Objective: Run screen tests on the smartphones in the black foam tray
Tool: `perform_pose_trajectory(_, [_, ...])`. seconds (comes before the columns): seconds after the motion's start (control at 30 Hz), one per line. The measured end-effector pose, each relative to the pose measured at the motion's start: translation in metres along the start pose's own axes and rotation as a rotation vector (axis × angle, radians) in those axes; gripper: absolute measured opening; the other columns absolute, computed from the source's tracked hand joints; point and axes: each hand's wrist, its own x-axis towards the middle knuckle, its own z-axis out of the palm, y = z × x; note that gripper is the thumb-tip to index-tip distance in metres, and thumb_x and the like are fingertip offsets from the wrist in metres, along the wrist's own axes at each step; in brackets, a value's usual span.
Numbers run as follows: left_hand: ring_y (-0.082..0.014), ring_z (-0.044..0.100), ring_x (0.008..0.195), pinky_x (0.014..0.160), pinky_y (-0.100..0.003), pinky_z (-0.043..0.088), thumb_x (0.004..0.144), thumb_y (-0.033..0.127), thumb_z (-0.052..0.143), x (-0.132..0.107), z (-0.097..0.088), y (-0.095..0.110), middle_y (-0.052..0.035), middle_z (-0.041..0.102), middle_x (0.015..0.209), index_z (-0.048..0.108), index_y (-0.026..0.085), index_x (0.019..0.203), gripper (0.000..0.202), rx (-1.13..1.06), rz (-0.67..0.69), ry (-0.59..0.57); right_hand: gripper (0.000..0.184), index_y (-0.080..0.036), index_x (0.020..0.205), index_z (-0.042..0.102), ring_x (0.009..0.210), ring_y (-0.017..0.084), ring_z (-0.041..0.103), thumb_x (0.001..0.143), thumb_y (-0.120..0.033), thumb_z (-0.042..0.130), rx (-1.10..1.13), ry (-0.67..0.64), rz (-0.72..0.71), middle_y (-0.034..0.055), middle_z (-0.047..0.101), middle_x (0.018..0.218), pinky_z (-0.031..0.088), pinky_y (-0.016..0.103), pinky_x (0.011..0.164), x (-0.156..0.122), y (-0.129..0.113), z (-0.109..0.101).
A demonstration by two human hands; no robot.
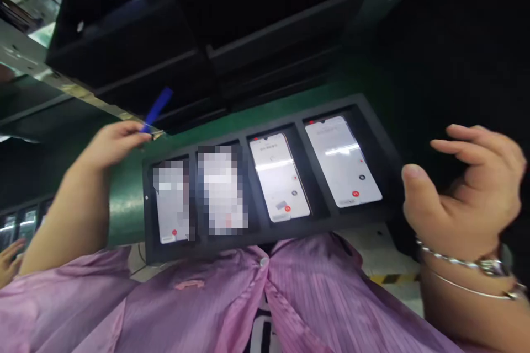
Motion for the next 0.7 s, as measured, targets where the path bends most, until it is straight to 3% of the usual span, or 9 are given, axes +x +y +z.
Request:
perform_pose_trajectory(0.07, [-0.0109, 0.059, 0.065, 0.075, -0.036, 0.052, 0.093, 0.053, 0.065, -0.051, -0.010, 0.036, 0.0027, 0.064, 0.072, 0.071, 0.017, 0.092, 0.037, -0.063, 0.096, 0.111, 0.039, -0.029, 0.116, 0.073, 0.112, 0.039, 0.070, 0.084, -0.050, 0.078, 0.287, 0.008, -0.094, 0.0130, 0.073, 0.109, 0.056, 0.064, 0.100, 0.003, -0.023, -0.011])
perform_pose_trajectory(0.13, [-0.0166, 0.065, 0.067, 0.064, -0.032, 0.053, 0.092, 0.051, 0.072, -0.106, 0.003, 0.084, 0.0013, 0.071, 0.076, 0.073, 0.023, 0.089, 0.028, -0.033, 0.252, 0.028, 0.031, -0.030, 0.119, 0.069, 0.092, 0.030, 0.073, 0.089, -0.038, 0.076, 0.679, -0.276, -0.050, 0.0076, 0.071, 0.093, 0.063, 0.052, 0.086, 0.002, -0.054, -0.022])
perform_pose_trajectory(0.23, [-0.0183, 0.071, 0.070, 0.062, -0.032, 0.054, 0.105, 0.042, 0.058, -0.169, 0.063, 0.147, 0.0008, 0.076, 0.084, 0.073, 0.033, 0.109, 0.019, 0.080, 0.525, -0.329, 0.041, -0.028, 0.127, 0.058, 0.085, 0.023, 0.072, 0.095, -0.048, 0.073, 1.092, -0.798, -0.017, 0.0049, 0.070, 0.093, 0.064, 0.039, 0.074, -0.010, -0.098, -0.032])
perform_pose_trajectory(0.3, [-0.0187, 0.072, 0.075, 0.069, -0.034, 0.056, 0.109, 0.039, 0.048, -0.190, 0.114, 0.167, -0.0015, 0.077, 0.086, 0.070, 0.027, 0.120, 0.027, 0.111, 0.727, -0.444, 0.045, -0.026, 0.117, 0.056, 0.079, 0.018, 0.069, 0.094, -0.063, 0.069, 1.212, -0.970, -0.098, 0.0020, 0.068, 0.089, 0.060, 0.032, 0.068, -0.022, -0.119, -0.033])
perform_pose_trajectory(0.4, [-0.0185, 0.071, 0.071, 0.064, -0.034, 0.053, 0.112, 0.040, 0.039, -0.200, 0.172, 0.168, -0.0020, 0.075, 0.081, 0.068, 0.020, 0.111, 0.035, 0.085, 0.810, -0.302, 0.030, -0.023, 0.096, 0.053, 0.068, 0.012, 0.062, 0.104, -0.052, 0.059, 1.214, -1.026, -0.146, -0.0012, 0.065, 0.079, 0.052, 0.025, 0.063, -0.036, -0.133, -0.029])
perform_pose_trajectory(0.47, [-0.0181, 0.071, 0.071, 0.065, -0.034, 0.053, 0.112, 0.040, 0.036, -0.201, 0.188, 0.161, -0.0019, 0.075, 0.082, 0.066, 0.019, 0.105, 0.037, 0.057, 0.787, -0.256, 0.019, -0.023, 0.091, 0.052, 0.066, 0.011, 0.062, 0.107, -0.034, 0.053, 1.211, -1.006, -0.197, -0.0010, 0.065, 0.077, 0.051, 0.024, 0.061, -0.040, -0.133, -0.029])
perform_pose_trajectory(0.53, [-0.0177, 0.072, 0.072, 0.066, -0.033, 0.054, 0.112, 0.039, 0.040, -0.202, 0.186, 0.152, -0.0014, 0.076, 0.085, 0.066, 0.020, 0.105, 0.033, 0.053, 0.760, -0.286, 0.017, -0.023, 0.089, 0.053, 0.066, 0.012, 0.064, 0.106, -0.028, 0.052, 1.234, -0.956, -0.204, -0.0010, 0.066, 0.075, 0.052, 0.026, 0.061, -0.037, -0.124, -0.034])
perform_pose_trajectory(0.6, [-0.0176, 0.073, 0.074, 0.066, -0.032, 0.056, 0.109, 0.036, 0.048, -0.208, 0.172, 0.139, -0.0003, 0.078, 0.089, 0.067, 0.024, 0.109, 0.023, 0.050, 0.701, -0.254, 0.016, -0.025, 0.088, 0.053, 0.063, 0.014, 0.066, 0.104, -0.026, 0.054, 1.254, -0.834, -0.025, -0.0028, 0.064, 0.070, 0.055, 0.028, 0.059, -0.027, -0.104, -0.044])
perform_pose_trajectory(0.7, [-0.0204, 0.073, 0.077, 0.065, -0.036, 0.057, 0.100, 0.030, 0.060, -0.224, 0.147, 0.113, 0.0023, 0.078, 0.094, 0.070, 0.034, 0.117, 0.020, 0.015, 0.501, 0.086, 0.019, -0.026, 0.083, 0.053, 0.056, 0.018, 0.066, 0.095, -0.025, 0.067, 1.114, -0.603, 0.331, -0.0046, 0.059, 0.059, 0.056, 0.031, 0.054, -0.006, -0.058, -0.053])
